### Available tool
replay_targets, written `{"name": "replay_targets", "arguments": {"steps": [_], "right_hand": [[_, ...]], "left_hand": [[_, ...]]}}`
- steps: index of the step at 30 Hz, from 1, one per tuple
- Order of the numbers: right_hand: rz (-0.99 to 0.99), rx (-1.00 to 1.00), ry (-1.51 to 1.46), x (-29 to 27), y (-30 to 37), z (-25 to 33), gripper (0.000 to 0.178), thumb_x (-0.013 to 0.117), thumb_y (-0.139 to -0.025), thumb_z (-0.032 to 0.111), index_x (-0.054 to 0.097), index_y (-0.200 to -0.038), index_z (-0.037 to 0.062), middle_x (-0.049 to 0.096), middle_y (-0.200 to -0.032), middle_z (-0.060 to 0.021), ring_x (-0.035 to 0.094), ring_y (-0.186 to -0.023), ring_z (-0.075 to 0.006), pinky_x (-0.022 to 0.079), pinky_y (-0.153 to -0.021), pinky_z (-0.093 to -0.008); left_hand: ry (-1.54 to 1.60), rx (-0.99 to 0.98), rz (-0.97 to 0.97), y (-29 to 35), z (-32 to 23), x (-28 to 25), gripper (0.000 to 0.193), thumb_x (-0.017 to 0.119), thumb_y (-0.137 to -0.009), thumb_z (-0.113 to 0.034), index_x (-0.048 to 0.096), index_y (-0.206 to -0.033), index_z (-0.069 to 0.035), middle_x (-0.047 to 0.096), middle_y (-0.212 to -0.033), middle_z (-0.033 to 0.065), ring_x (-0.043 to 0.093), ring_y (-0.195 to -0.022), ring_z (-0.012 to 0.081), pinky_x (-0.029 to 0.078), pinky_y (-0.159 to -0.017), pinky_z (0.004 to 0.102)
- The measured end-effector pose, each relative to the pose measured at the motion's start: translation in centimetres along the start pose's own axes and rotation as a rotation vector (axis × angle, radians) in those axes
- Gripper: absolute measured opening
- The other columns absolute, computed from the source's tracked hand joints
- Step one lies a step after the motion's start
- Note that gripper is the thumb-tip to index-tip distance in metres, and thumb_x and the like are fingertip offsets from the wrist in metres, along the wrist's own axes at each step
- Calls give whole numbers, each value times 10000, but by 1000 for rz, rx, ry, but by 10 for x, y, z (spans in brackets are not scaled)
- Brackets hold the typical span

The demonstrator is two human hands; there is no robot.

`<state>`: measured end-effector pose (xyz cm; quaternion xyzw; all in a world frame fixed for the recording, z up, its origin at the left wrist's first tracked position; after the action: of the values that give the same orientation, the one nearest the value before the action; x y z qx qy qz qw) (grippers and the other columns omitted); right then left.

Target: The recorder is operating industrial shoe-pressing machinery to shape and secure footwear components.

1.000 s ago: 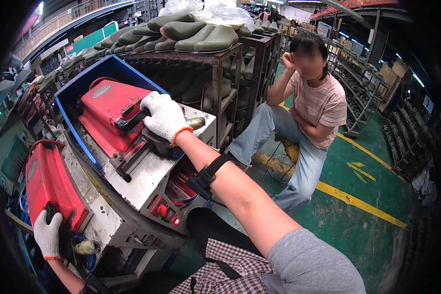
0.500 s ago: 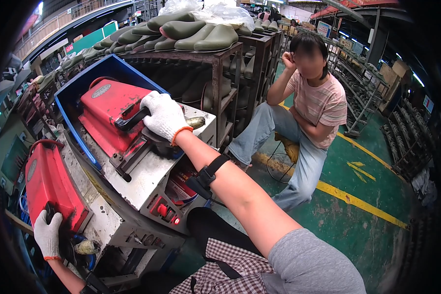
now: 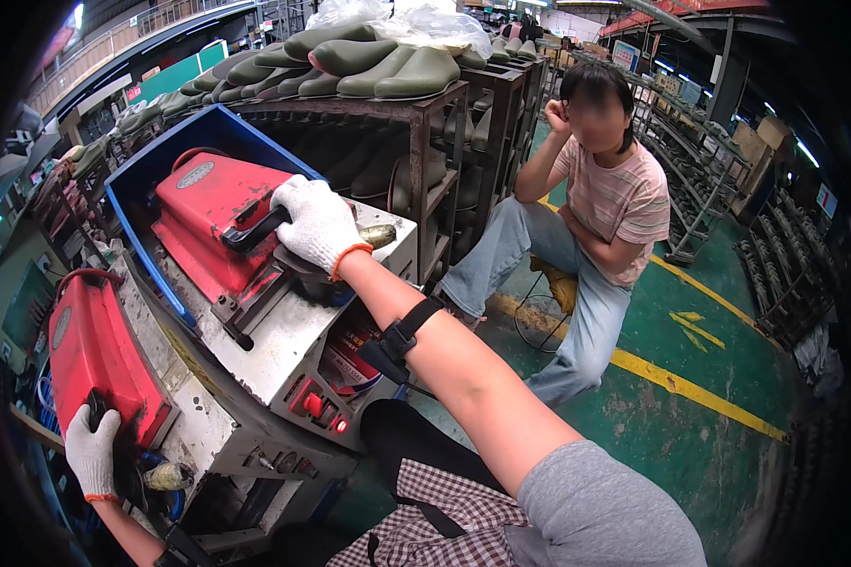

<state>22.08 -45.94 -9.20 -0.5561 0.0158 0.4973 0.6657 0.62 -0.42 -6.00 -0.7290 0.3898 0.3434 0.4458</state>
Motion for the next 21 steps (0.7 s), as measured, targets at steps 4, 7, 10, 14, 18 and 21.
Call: {"name": "replay_targets", "arguments": {"steps": [4, 7, 10, 14, 18, 21], "right_hand": [[1, 7, 10, 0, 0, 0, 230, 699, -802, 169, 728, -1028, 135, 676, -1163, -109, 658, -1084, -379, 557, -948, -495], [3, 8, 2, 0, 0, 0, 227, 699, -803, 168, 728, -1026, 139, 674, -1165, -108, 656, -1089, -379, 556, -951, -496], [9, 8, 4, -1, 0, 0, 225, 698, -804, 167, 727, -1025, 137, 674, -1167, -106, 656, -1092, -378, 556, -954, -498], [4, 7, 1, -1, 0, 1, 226, 702, -803, 168, 729, -1026, 141, 676, -1167, -104, 656, -1093, -377, 556, -955, -497], [31, 16, -3, -1, 0, 1, 243, 712, -804, 163, 732, -1045, 141, 664, -1197, -106, 642, -1101, -370, 545, -965, -497], [39, 24, -10, -1, 0, 1, 250, 715, -806, 160, 733, -1054, 138, 657, -1212, -110, 635, -1107, -368, 538, -972, -498]], "left_hand": [[-25, -1, -14, -1, 1, 0, 361, 752, -864, -300, 588, -887, 20, 577, -749, 125, 533, -693, 212, 461, -702, 397], [-24, 5, -19, -1, 2, 1, 360, 754, -862, -301, 597, -896, 22, 587, -753, 130, 542, -696, 221, 465, -708, 399], [-26, -5, -10, -1, 2, 0, 361, 754, -862, -302, 600, -900, 22, 588, -753, 135, 545, -698, 225, 467, -712, 401], [-47, -6, -6, -1, 1, -1, 366, 752, -864, -306, 590, -894, 21, 578, -750, 138, 539, -696, 224, 464, -710, 402], [-32, -3, 5, 0, 0, -1, 375, 750, -865, -311, 576, -885, 21, 561, -749, 141, 527, -693, 227, 458, -704, 404], [-38, -8, 3, 0, -1, -1, 380, 749, -864, -312, 571, -884, 23, 553, -751, 143, 523, -694, 231, 456, -702, 404]]}}
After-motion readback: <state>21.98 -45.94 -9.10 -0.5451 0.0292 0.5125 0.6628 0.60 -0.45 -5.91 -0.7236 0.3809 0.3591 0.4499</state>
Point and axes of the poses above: each hand's wrist, its own y-axis away from the middle knuckle, its own x-axis out of the palm, z = x × y, the point moved 1 cm from there along -y, towards the middle knuckle
